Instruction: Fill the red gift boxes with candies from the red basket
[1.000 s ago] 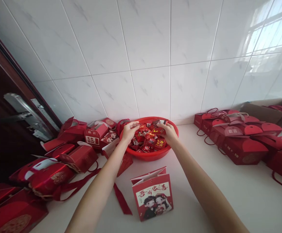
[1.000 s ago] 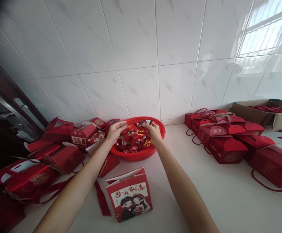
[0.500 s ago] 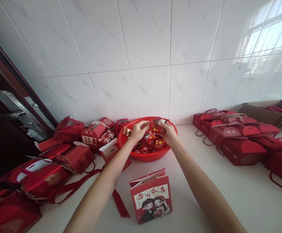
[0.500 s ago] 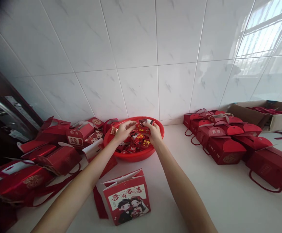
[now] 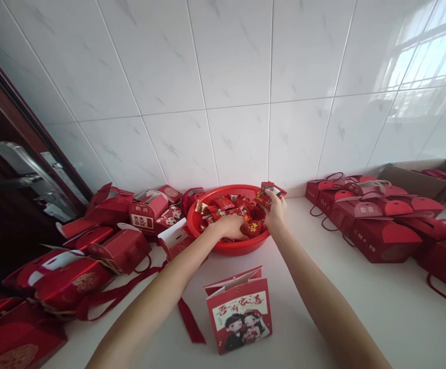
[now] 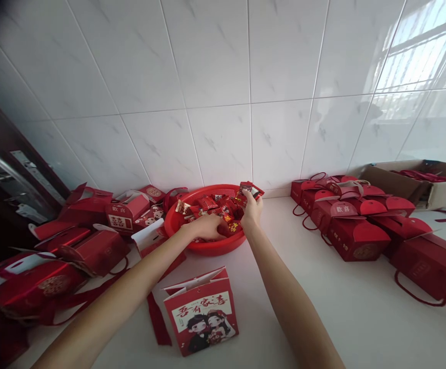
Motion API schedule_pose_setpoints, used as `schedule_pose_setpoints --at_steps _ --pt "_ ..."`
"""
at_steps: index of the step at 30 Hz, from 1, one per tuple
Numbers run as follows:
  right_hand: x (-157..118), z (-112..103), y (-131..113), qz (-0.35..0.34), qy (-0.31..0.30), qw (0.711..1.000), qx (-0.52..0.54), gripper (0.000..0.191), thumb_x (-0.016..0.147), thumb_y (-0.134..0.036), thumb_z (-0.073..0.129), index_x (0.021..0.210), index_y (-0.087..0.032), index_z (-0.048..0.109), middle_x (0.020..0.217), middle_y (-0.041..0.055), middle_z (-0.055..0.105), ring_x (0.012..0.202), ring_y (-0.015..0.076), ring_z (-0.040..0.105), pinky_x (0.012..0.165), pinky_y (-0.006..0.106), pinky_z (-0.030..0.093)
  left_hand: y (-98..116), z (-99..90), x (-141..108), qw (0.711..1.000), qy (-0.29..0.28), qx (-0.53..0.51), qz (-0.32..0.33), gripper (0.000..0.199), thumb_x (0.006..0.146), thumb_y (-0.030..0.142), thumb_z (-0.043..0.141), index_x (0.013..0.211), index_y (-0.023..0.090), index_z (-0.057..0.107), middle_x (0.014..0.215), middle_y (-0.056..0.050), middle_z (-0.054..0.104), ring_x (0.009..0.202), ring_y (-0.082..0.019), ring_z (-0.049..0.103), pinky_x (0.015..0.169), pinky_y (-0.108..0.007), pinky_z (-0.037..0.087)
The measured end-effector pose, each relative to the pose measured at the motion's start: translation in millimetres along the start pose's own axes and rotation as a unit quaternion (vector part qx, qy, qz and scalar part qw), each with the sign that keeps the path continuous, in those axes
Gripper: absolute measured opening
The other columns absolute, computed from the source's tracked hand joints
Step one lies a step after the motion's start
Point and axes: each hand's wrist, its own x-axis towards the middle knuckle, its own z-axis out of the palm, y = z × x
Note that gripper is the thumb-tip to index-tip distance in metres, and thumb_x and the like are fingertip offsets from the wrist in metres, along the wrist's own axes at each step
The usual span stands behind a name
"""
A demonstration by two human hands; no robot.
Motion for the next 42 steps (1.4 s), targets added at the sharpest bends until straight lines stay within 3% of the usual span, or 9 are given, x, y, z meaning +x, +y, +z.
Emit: schedule_pose_setpoints --at_steps 9,15,20,24,29,31,36,39,42 --pt "3.5 -2.3 -1.3 0.027 -0.032 0.999 0.008 0.018 0.061 -0.023 0.072 0.076 -0.024 0.063 0.073 -0.0049 0.071 0.073 0.0162 0.069 0.061 0.025 0.058 -0.1 12.3 11.8 0.998 -0.051 -0.040 -0.004 0.005 0.063 0.021 0.071 0.068 0.023 0.070 0.072 -0.001 0.074 0.066 -0.021 0.066 0.061 -0.026 0.046" --pt "-10.5 2.9 -8.1 0.107 -0.224 0.969 0.003 0.019 0.061 -0.023 0.080 0.076 -0.021 0.068 0.078 -0.0014 0.074 0.078 0.0176 0.069 0.065 0.026 0.059 -3.4 10.6 8.8 0.994 -0.060 -0.088 -0.030 0.020 0.057 0.011 0.067 0.072 0.022 0.073 0.075 -0.002 0.075 0.064 -0.021 0.067 0.056 -0.026 0.047" --pt "-26.6 8.8 -28.5 0.132 -0.276 0.952 0.015 0.021 0.059 -0.024 0.083 0.075 -0.020 0.070 0.076 -0.0017 0.073 0.072 0.0150 0.066 0.059 0.023 0.057 -5.2 1.6 -1.9 0.989 -0.009 -0.140 -0.044 0.030 0.060 0.009 0.062 0.083 0.021 0.076 0.067 -0.001 0.073 0.055 -0.019 0.066 0.053 -0.027 0.050" --pt "-47.5 6.6 -62.0 0.108 -0.322 0.940 -0.037 0.022 0.062 -0.028 0.084 0.078 -0.019 0.072 0.079 -0.0002 0.073 0.073 0.0156 0.067 0.065 0.025 0.058 -2.1 -6.0 -14.6 0.977 0.088 -0.194 -0.014 0.020 0.063 0.009 0.064 0.078 0.018 0.074 0.077 -0.004 0.076 0.080 -0.022 0.073 0.073 -0.030 0.057" --pt "-78.8 -6.5 -107.8 0.050 -0.442 0.881 -0.162 0.025 0.068 -0.029 0.083 0.090 -0.020 0.074 0.082 0.0009 0.073 0.075 0.0161 0.068 0.071 0.026 0.057 21.2 -14.7 -69.2 0.945 0.189 -0.266 0.033 0.018 0.080 0.031 0.065 0.090 0.019 0.073 0.096 -0.006 0.077 0.095 -0.023 0.071 0.086 -0.036 0.056" --pt "-87.9 -10.7 -121.3 0.022 -0.475 0.859 -0.191 0.023 0.070 -0.030 0.083 0.090 -0.021 0.074 0.081 0.0005 0.072 0.073 0.0155 0.067 0.070 0.027 0.057 35.5 -17.8 -106.3 0.918 0.218 -0.314 0.104 0.021 0.082 0.039 0.068 0.091 0.021 0.076 0.102 -0.007 0.076 0.101 -0.026 0.070 0.088 -0.038 0.056" --pt "-101.4 -12.0 -134.5 -0.023 -0.505 0.831 -0.232 0.024 0.070 -0.035 0.082 0.089 -0.021 0.074 0.073 -0.0005 0.069 0.069 0.0164 0.065 0.063 0.028 0.057 62.5 -17.9 -187.4 0.955 0.134 -0.236 0.124 0.016 0.086 0.038 0.067 0.083 0.029 0.081 0.119 -0.006 0.072 0.114 -0.026 0.065 0.098 -0.037 0.053" --pt "-106.9 -8.8 -130.9 -0.013 -0.527 0.815 -0.242 0.025 0.072 -0.034 0.082 0.092 -0.021 0.074 0.075 -0.0002 0.070 0.072 0.0169 0.067 0.066 0.028 0.058 63.0 -9.4 -202.3 0.973 0.117 -0.169 0.102 0.018 0.090 0.035 0.064 0.096 0.032 0.081 0.122 -0.004 0.071 0.112 -0.024 0.066 0.095 -0.034 0.055" --pt "-110.8 -5.2 -123.4 0.005 -0.553 0.793 -0.256 0.025 0.074 -0.029 0.081 0.097 -0.020 0.074 0.083 0.0008 0.073 0.078 0.0165 0.068 0.072 0.027 0.058 53.1 1.7 -195.4 0.966 0.163 -0.181 0.083 0.020 0.091 0.035 0.063 0.102 0.032 0.080 0.114 -0.004 0.074 0.105 -0.021 0.068 0.091 -0.030 0.056"
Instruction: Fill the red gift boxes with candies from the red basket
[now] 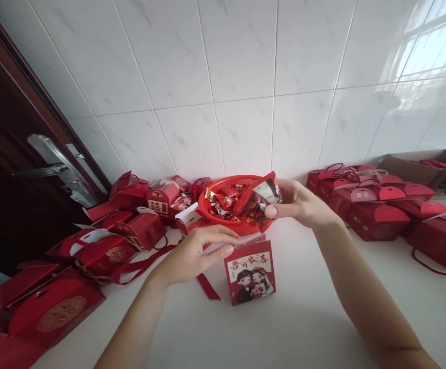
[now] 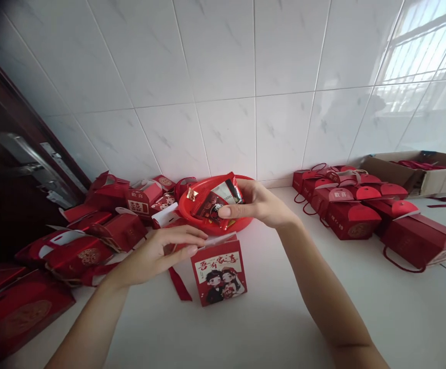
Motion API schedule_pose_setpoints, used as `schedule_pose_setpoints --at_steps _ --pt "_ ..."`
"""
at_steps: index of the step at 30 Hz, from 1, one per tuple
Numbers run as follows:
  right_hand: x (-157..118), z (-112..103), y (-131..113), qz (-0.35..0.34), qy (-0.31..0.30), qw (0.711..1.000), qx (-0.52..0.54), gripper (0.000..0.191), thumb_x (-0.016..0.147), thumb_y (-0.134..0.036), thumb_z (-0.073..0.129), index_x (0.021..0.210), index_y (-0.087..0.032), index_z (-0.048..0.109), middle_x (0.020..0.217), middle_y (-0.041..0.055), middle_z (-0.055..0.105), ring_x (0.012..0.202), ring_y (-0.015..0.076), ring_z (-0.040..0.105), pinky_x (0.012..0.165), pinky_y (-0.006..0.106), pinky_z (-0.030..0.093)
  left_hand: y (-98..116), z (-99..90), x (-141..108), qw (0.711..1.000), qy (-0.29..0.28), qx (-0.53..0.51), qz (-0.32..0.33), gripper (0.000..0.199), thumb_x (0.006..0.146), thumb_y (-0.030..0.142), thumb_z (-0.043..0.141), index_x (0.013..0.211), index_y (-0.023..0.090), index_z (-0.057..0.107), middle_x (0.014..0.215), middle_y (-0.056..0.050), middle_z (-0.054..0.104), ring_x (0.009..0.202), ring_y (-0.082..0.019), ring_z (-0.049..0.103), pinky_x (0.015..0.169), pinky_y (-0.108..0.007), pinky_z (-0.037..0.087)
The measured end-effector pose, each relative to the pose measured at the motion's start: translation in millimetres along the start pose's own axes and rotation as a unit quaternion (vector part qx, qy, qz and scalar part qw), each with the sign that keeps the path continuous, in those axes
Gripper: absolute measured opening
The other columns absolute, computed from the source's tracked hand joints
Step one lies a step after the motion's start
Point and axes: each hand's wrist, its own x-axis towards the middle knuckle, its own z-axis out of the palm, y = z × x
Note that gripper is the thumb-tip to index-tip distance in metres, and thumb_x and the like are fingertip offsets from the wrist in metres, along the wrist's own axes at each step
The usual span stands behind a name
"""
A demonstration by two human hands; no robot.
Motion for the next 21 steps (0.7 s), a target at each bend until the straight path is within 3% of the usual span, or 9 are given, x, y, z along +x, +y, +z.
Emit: schedule_pose_setpoints --at_steps 5,9,12,17,21 --pt "6.8 6.3 9.3 0.018 -0.027 0.999 -0.017 0.029 0.077 -0.027 0.080 0.104 -0.019 0.073 0.091 0.0020 0.074 0.080 0.0158 0.069 0.074 0.026 0.057 -28.2 14.7 13.8 0.995 0.078 -0.063 -0.019 0.019 0.086 0.036 0.069 0.097 0.027 0.081 0.111 -0.005 0.075 0.106 -0.023 0.068 0.090 -0.032 0.057" --pt "10.1 5.9 13.3 0.019 -0.015 0.999 -0.023 0.026 0.077 -0.028 0.080 0.100 -0.018 0.073 0.085 0.0010 0.073 0.072 0.0140 0.067 0.067 0.024 0.056 -38.9 27.1 24.7 0.987 0.066 -0.143 -0.011 0.021 0.087 0.034 0.067 0.100 0.024 0.080 0.110 -0.006 0.077 0.104 -0.024 0.071 0.092 -0.036 0.059" --pt "10.6 3.9 12.3 0.010 -0.005 0.999 -0.030 0.023 0.077 -0.027 0.081 0.097 -0.018 0.073 0.084 0.0008 0.073 0.072 0.0140 0.066 0.067 0.024 0.056 -39.1 29.4 34.8 0.985 0.066 -0.159 0.003 0.019 0.088 0.030 0.063 0.092 0.023 0.080 0.100 -0.005 0.079 0.099 -0.024 0.073 0.090 -0.037 0.060" --pt "10.0 -0.3 10.5 -0.015 0.020 0.999 -0.029 0.021 0.077 -0.025 0.081 0.095 -0.019 0.073 0.080 -0.0009 0.071 0.068 0.0126 0.065 0.064 0.024 0.056 -29.4 20.1 52.7 0.988 0.123 -0.089 0.035 0.018 0.085 0.022 0.063 0.087 0.023 0.080 0.095 -0.004 0.079 0.094 -0.023 0.073 0.091 -0.037 0.059" --pt "10.6 -2.3 12.1 -0.025 0.016 0.999 -0.037 0.017 0.079 -0.024 0.079 0.094 -0.020 0.072 0.081 -0.0011 0.070 0.069 0.0125 0.065 0.063 0.024 0.056 -22.6 22.8 57.1 0.992 0.103 -0.070 0.007 0.011 0.081 0.025 0.071 0.088 0.025 0.080 0.095 -0.003 0.078 0.094 -0.024 0.073 0.089 -0.038 0.059"
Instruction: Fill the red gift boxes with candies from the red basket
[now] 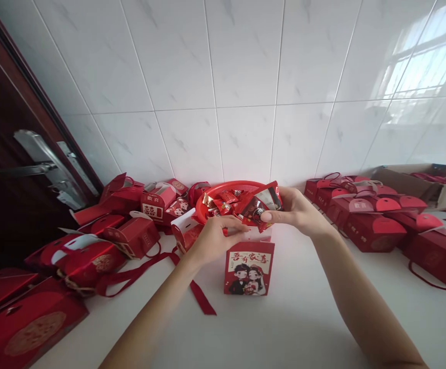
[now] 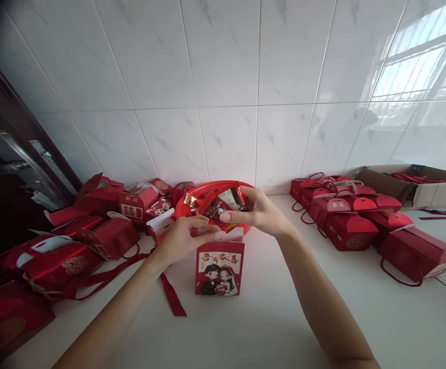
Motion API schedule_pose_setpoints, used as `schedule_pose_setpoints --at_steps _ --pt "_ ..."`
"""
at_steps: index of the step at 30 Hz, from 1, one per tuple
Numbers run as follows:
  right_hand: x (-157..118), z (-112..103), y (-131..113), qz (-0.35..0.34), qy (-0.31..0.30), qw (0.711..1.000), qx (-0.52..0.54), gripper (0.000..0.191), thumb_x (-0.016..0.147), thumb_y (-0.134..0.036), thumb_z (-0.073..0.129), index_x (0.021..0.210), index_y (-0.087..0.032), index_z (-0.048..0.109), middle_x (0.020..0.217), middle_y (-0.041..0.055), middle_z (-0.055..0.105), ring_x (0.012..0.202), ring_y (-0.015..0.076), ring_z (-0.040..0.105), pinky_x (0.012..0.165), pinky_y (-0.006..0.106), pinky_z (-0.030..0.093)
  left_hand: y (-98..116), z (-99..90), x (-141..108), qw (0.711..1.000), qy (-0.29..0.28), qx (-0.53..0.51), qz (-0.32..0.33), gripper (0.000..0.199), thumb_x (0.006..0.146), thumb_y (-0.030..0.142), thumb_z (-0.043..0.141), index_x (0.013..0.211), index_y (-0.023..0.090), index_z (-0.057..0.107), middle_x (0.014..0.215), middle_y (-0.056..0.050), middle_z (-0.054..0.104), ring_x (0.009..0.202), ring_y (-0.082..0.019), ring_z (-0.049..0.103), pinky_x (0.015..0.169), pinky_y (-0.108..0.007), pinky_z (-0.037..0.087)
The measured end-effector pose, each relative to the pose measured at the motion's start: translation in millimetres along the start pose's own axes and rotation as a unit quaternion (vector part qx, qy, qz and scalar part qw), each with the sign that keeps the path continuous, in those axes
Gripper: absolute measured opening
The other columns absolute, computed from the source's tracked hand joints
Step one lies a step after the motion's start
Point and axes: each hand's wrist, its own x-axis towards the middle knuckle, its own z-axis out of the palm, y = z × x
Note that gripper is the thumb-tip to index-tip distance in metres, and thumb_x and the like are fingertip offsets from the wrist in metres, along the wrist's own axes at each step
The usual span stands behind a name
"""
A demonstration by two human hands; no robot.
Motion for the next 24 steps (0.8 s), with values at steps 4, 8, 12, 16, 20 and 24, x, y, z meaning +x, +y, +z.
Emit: schedule_pose_setpoints --at_steps 4,8,12,16,20,24 --pt "1.5 -1.6 2.7 0.001 0.002 1.000 -0.028 0.019 0.078 -0.026 0.079 0.095 -0.019 0.072 0.080 -0.0009 0.069 0.071 0.0130 0.064 0.063 0.023 0.053 -1.0 3.3 -6.6 0.998 -0.062 0.003 -0.025 0.028 0.078 0.036 0.078 0.105 0.028 0.078 0.113 -0.004 0.075 0.112 -0.027 0.068 0.098 -0.039 0.055" --pt "1.4 -3.8 4.9 0.023 -0.027 0.996 -0.076 0.025 0.079 -0.033 0.079 0.099 -0.018 0.072 0.083 0.0008 0.070 0.074 0.0154 0.063 0.065 0.026 0.052 -0.2 -2.5 -10.0 0.993 -0.111 0.018 -0.037 0.052 0.070 0.041 0.085 0.119 0.030 0.072 0.128 -0.004 0.069 0.121 -0.030 0.062 0.104 -0.042 0.051" --pt "0.7 -4.1 7.1 0.027 -0.088 0.985 -0.146 0.029 0.077 -0.038 0.080 0.097 -0.018 0.071 0.076 -0.0010 0.065 0.067 0.0142 0.057 0.060 0.026 0.046 1.3 -5.9 -9.1 0.989 -0.146 -0.028 -0.022 0.061 0.070 0.038 0.085 0.128 0.030 0.066 0.133 -0.004 0.067 0.128 -0.032 0.058 0.110 -0.046 0.045" --pt "0.7 0.4 9.0 0.048 -0.103 0.951 -0.287 0.034 0.071 -0.042 0.084 0.074 -0.019 0.059 0.063 -0.0063 0.051 0.057 0.0092 0.041 0.050 0.024 0.031 -1.5 -6.6 -9.5 0.989 -0.135 -0.006 -0.067 0.083 0.062 0.043 0.089 0.137 0.024 0.059 0.137 -0.012 0.063 0.133 -0.037 0.053 0.111 -0.054 0.041" --pt "-0.3 8.6 6.7 0.098 -0.078 0.897 -0.424 0.046 0.072 -0.039 0.082 0.065 -0.021 0.041 0.055 -0.0095 0.038 0.051 0.0071 0.027 0.047 0.026 0.020 -3.8 -7.9 -9.9 0.989 -0.135 0.016 -0.066 0.081 0.062 0.046 0.088 0.135 0.024 0.060 0.135 -0.012 0.063 0.133 -0.037 0.051 0.110 -0.052 0.042" --pt "-1.0 13.9 3.3 0.136 -0.123 0.864 -0.468 0.045 0.071 -0.038 0.081 0.068 -0.021 0.040 0.056 -0.0086 0.042 0.050 0.0078 0.031 0.047 0.026 0.021 -1.1 -7.5 -8.5 0.986 -0.161 0.008 -0.040 0.060 0.068 0.045 0.086 0.121 0.023 0.067 0.126 -0.008 0.067 0.122 -0.030 0.059 0.105 -0.044 0.047"
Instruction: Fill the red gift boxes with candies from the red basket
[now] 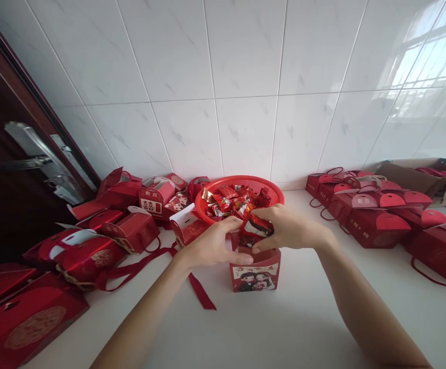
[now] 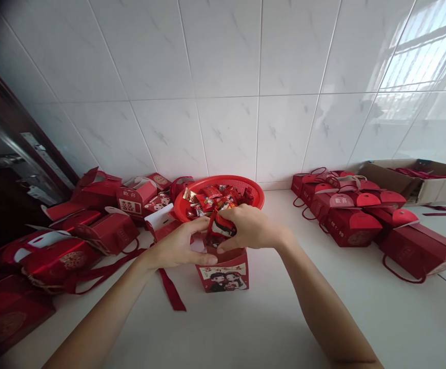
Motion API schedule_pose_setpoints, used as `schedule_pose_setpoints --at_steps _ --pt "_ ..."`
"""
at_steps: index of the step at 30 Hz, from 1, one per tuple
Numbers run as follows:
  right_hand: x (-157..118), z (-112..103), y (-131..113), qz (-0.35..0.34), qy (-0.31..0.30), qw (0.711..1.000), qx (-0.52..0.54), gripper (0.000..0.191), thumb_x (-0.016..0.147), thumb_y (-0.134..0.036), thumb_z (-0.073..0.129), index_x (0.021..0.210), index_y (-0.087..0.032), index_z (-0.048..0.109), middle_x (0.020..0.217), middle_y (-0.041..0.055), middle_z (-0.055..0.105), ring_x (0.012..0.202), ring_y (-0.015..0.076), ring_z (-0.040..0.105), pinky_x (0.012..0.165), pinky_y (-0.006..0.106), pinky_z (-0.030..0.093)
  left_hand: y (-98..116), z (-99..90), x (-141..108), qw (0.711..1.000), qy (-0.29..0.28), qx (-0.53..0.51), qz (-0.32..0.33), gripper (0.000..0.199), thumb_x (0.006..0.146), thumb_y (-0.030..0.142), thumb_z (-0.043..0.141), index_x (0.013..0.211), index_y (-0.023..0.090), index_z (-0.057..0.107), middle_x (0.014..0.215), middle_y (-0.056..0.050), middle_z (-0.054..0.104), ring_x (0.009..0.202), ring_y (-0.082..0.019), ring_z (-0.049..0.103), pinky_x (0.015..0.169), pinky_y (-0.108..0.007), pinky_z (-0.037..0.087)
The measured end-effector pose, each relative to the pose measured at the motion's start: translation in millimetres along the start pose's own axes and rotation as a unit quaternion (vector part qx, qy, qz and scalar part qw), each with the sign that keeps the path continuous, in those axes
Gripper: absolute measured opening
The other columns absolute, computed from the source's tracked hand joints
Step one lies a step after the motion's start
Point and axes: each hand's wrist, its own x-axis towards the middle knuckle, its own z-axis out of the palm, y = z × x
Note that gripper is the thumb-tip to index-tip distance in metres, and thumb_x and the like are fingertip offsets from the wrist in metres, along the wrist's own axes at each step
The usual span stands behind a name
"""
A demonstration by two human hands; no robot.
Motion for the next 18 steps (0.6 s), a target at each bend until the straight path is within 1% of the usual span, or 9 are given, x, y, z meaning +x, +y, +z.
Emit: schedule_pose_setpoints --at_steps 4,8,10,14,16,18 --pt "-0.7 -0.8 -1.0 0.009 -0.043 0.999 -0.025 0.042 0.071 -0.037 0.079 0.070 -0.022 0.040 0.060 -0.0069 0.045 0.054 0.0093 0.036 0.049 0.026 0.025 2.8 0.4 0.4 1.000 -0.007 -0.005 0.021 0.056 0.071 0.040 0.085 0.122 0.025 0.067 0.126 -0.005 0.066 0.121 -0.028 0.059 0.105 -0.040 0.047" --pt "-3.4 -2.4 -2.7 0.023 -0.072 0.997 -0.017 0.039 0.072 -0.032 0.077 0.071 -0.021 0.040 0.061 -0.0073 0.044 0.055 0.0086 0.035 0.049 0.026 0.025 2.4 0.2 -0.5 1.000 -0.003 0.008 0.016 0.059 0.070 0.041 0.086 0.123 0.025 0.066 0.127 -0.006 0.065 0.121 -0.028 0.059 0.104 -0.040 0.047" --pt "-5.0 -2.8 -3.7 0.018 -0.074 0.997 -0.006 0.039 0.072 -0.031 0.077 0.071 -0.021 0.039 0.061 -0.0079 0.044 0.055 0.0083 0.034 0.049 0.025 0.026 2.2 0.1 -0.8 1.000 -0.002 0.004 0.016 0.061 0.069 0.041 0.086 0.124 0.025 0.066 0.128 -0.006 0.065 0.121 -0.028 0.059 0.104 -0.040 0.047" --pt "-5.6 -2.6 -2.8 0.000 -0.067 0.998 0.011 0.042 0.073 -0.035 0.078 0.071 -0.021 0.039 0.059 -0.0089 0.040 0.054 0.0082 0.032 0.049 0.026 0.025 3.6 0.3 -1.1 1.000 -0.003 -0.004 0.022 0.056 0.072 0.038 0.084 0.122 0.025 0.065 0.125 -0.005 0.067 0.117 -0.026 0.061 0.102 -0.039 0.048" --pt "-4.9 -2.1 -1.6 0.003 -0.063 0.998 0.011 0.043 0.074 -0.038 0.078 0.071 -0.021 0.039 0.059 -0.0090 0.040 0.054 0.0082 0.032 0.049 0.026 0.025 4.5 0.3 -1.3 1.000 -0.003 0.001 0.018 0.051 0.072 0.040 0.083 0.118 0.024 0.067 0.121 -0.005 0.067 0.116 -0.027 0.061 0.101 -0.040 0.049" --pt "-3.9 -1.3 -1.0 0.014 -0.052 0.999 -0.002 0.042 0.075 -0.039 0.077 0.071 -0.022 0.039 0.060 -0.0085 0.042 0.055 0.0086 0.033 0.050 0.027 0.025 4.9 0.2 -1.5 1.000 -0.003 0.015 0.006 0.045 0.072 0.043 0.083 0.109 0.022 0.068 0.117 -0.005 0.068 0.114 -0.027 0.061 0.100 -0.040 0.049"
